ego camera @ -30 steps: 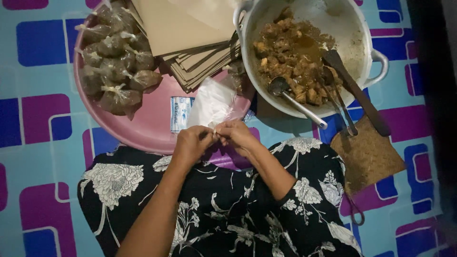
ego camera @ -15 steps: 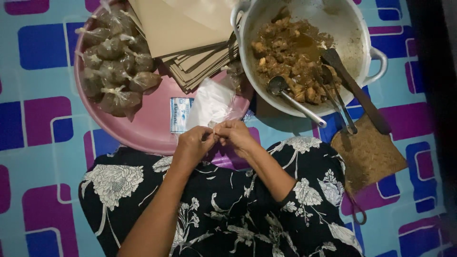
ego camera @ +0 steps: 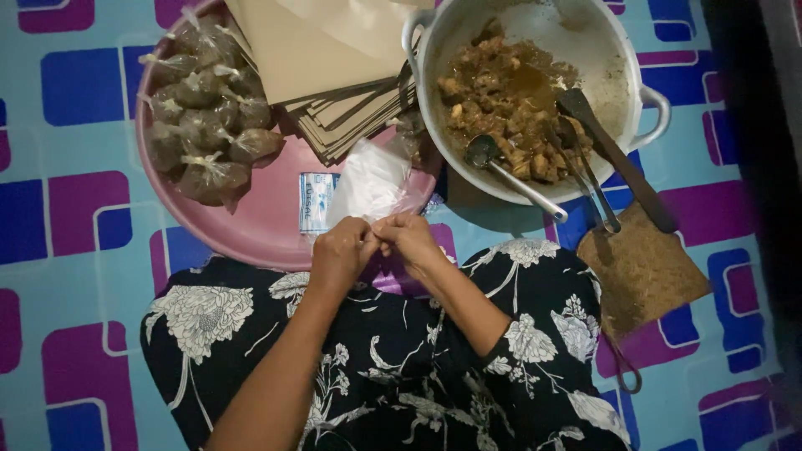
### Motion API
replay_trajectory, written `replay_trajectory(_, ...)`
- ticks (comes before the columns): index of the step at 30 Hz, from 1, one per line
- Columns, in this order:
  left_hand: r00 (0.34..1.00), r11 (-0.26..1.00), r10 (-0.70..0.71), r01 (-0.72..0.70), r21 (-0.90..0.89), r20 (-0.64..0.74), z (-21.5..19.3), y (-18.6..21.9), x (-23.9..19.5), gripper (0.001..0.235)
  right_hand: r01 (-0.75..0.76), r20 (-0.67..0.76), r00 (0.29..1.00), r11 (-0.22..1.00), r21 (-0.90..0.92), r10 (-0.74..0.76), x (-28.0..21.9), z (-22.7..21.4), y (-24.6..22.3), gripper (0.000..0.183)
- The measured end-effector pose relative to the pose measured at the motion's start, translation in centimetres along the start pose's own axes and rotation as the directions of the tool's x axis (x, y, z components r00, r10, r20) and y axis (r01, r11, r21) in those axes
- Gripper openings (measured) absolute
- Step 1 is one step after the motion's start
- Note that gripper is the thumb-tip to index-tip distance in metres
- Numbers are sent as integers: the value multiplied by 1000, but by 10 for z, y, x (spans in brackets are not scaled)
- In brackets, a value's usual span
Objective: Packaging cooked food into small plastic bags using a spoon and tying them shut.
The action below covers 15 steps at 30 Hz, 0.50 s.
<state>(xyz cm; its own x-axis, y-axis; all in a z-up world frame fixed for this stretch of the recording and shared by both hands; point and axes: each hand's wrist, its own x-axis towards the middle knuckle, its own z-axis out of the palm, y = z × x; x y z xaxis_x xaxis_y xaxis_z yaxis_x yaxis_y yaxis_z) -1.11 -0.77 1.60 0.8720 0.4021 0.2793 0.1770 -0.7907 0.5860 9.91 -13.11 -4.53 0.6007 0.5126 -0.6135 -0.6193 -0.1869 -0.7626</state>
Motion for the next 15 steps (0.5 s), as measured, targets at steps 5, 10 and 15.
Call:
replay_trajectory(5,873,861,-416,468,-197,256,3,-6,8,10,40,13,999,999,-31,-39,-4,7,-9,17)
replay_trajectory(10,849,842,-424,498,-210,314,-3,-3,10,26,42,18,999,999,-34,-41,-16,6,-28,20)
replay_trajectory(15,921,889,-212,320,-327,326,2,-11,15,30,143,42,989,988,-63,-140,7,-11,-5,16)
